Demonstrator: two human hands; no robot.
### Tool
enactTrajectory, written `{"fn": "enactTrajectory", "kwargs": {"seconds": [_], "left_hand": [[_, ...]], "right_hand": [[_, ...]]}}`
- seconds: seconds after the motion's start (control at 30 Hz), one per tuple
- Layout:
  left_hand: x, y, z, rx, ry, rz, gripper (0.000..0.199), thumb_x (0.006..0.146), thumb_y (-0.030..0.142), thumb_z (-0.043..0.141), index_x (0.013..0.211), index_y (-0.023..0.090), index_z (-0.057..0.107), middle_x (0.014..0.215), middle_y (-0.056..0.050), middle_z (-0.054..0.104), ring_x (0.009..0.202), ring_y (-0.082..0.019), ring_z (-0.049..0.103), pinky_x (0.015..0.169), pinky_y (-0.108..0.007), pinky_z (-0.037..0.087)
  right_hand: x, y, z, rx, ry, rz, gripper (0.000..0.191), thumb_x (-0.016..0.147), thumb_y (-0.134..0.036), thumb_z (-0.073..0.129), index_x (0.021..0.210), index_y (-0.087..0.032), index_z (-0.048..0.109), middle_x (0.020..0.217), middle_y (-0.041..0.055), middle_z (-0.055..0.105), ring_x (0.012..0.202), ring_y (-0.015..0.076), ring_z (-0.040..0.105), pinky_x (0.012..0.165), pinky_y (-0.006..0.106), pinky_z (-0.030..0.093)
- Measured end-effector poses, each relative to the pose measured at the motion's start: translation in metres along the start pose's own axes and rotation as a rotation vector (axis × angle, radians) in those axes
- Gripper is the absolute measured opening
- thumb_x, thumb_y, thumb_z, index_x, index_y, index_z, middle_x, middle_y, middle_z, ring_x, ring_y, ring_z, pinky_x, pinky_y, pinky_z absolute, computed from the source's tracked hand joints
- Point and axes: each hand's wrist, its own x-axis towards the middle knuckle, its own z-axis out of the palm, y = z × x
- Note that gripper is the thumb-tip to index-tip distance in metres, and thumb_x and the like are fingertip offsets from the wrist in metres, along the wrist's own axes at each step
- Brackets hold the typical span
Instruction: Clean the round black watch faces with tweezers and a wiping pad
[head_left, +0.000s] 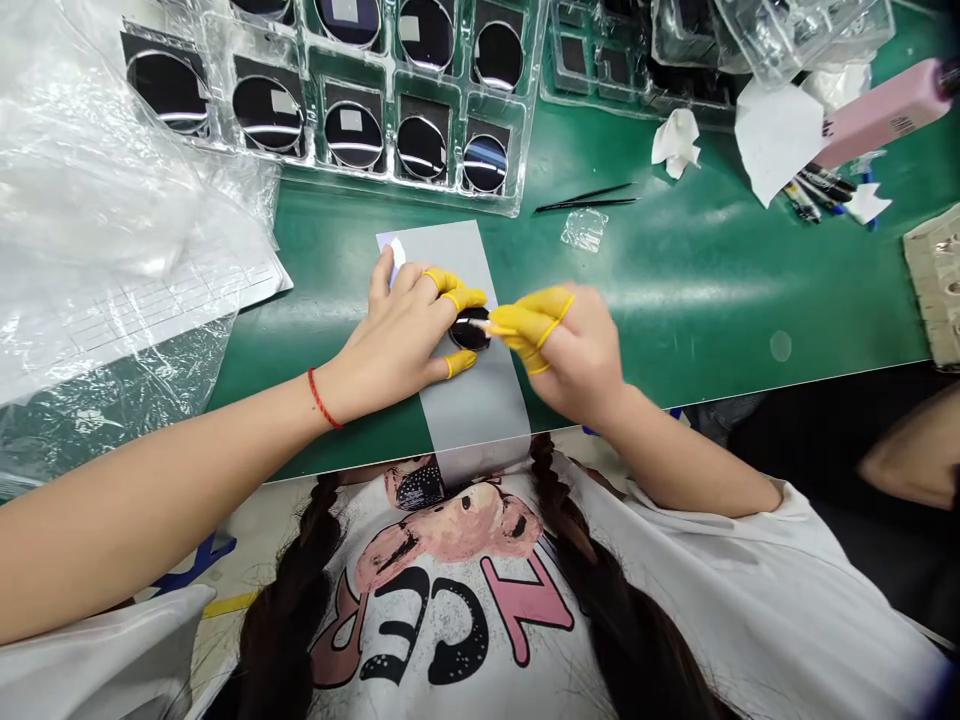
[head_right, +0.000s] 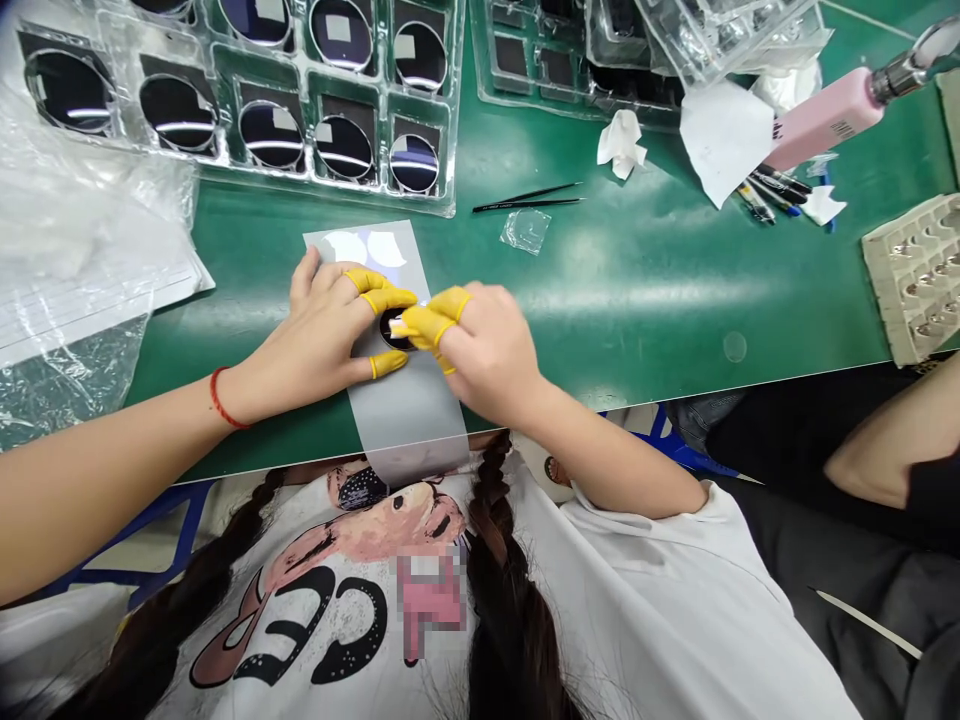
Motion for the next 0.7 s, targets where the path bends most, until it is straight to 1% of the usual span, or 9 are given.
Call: {"fn": "enactTrajectory", "kwargs": {"seconds": [0.07,0.17,0.27,0.37,0.47,0.57,0.6,0.63,0.7], "left_hand": [[0.001,0.0,-0.001,0.001,-0.009,-0.002,0.042,0.091,0.035,0.061,0.131,0.024,0.058,0.123,-0.009,0.059,0.131,-0.033,0.047,0.123,-0.073,0.011],[0.001,0.0,0.0,-0.007,-0.013,-0.009,0.04,0.094,0.038,0.059,0.131,0.024,0.058,0.125,-0.01,0.059,0.131,-0.033,0.047,0.122,-0.073,0.011],[0.001,-0.001,0.001,-0.009,-0.002,-0.017,0.04,0.095,0.041,0.057,0.131,0.025,0.059,0.123,-0.009,0.06,0.131,-0.033,0.047,0.122,-0.073,0.009],[0.001,-0.002,0.002,-0.002,0.006,-0.019,0.042,0.093,0.042,0.059,0.131,0.024,0.06,0.124,-0.01,0.06,0.13,-0.034,0.046,0.122,-0.073,0.009],[0.0,-0.002,0.003,0.002,0.007,-0.018,0.044,0.091,0.038,0.061,0.133,0.024,0.058,0.125,-0.01,0.059,0.13,-0.035,0.046,0.122,-0.073,0.01],[-0.001,0.001,0.003,0.02,0.008,-0.031,0.044,0.09,0.034,0.062,0.133,0.024,0.058,0.124,-0.01,0.059,0.131,-0.036,0.046,0.121,-0.072,0.015],[-0.001,0.003,0.003,0.027,0.012,-0.038,0.044,0.09,0.033,0.062,0.132,0.024,0.058,0.123,-0.01,0.059,0.13,-0.036,0.046,0.12,-0.072,0.016],[-0.001,0.004,0.003,0.033,0.014,-0.047,0.043,0.09,0.033,0.062,0.131,0.023,0.059,0.122,-0.01,0.059,0.13,-0.036,0.046,0.12,-0.072,0.016],[0.0,0.006,0.003,0.036,0.009,-0.066,0.041,0.09,0.033,0.063,0.129,0.022,0.06,0.12,-0.01,0.059,0.129,-0.035,0.047,0.12,-0.071,0.018]], "right_hand": [[0.005,0.01,0.0,-0.061,0.001,-0.025,0.022,0.099,-0.022,0.05,0.106,-0.025,0.07,0.096,0.004,0.07,0.085,0.0186,0.056,0.073,0.035,0.039],[0.005,0.019,0.004,-0.067,-0.015,-0.175,0.025,0.1,-0.016,0.045,0.106,-0.026,0.068,0.096,0.0016,0.07,0.092,0.0176,0.056,0.081,0.037,0.041],[-0.004,0.015,0.008,-0.044,0.02,-0.252,0.025,0.1,-0.014,0.045,0.106,-0.027,0.065,0.095,-0.0008,0.071,0.095,0.0156,0.057,0.086,0.037,0.042],[-0.015,0.004,0.009,-0.045,0.091,-0.255,0.021,0.099,-0.013,0.047,0.099,-0.023,0.066,0.087,0.0,0.07,0.091,0.0148,0.056,0.081,0.034,0.043],[-0.022,-0.009,0.008,-0.067,0.12,-0.177,0.023,0.1,-0.013,0.045,0.098,-0.019,0.067,0.085,0.0029,0.07,0.086,0.0158,0.056,0.074,0.032,0.044],[-0.025,-0.017,0.002,-0.053,0.078,-0.07,0.021,0.1,-0.016,0.048,0.101,-0.019,0.068,0.088,0.0043,0.072,0.084,0.0167,0.059,0.073,0.032,0.047],[-0.025,-0.018,0.0,-0.008,0.065,0.005,0.019,0.1,-0.019,0.05,0.101,-0.021,0.069,0.089,0.0037,0.073,0.083,0.0163,0.061,0.073,0.032,0.047],[-0.024,-0.018,-0.003,0.055,0.071,0.117,0.018,0.101,-0.022,0.051,0.1,-0.022,0.069,0.089,0.0028,0.073,0.082,0.0155,0.062,0.073,0.031,0.048],[-0.022,-0.018,-0.005,0.19,0.129,0.398,0.018,0.101,-0.029,0.052,0.097,-0.023,0.068,0.085,0.001,0.071,0.077,0.014,0.063,0.069,0.029,0.049]]}}
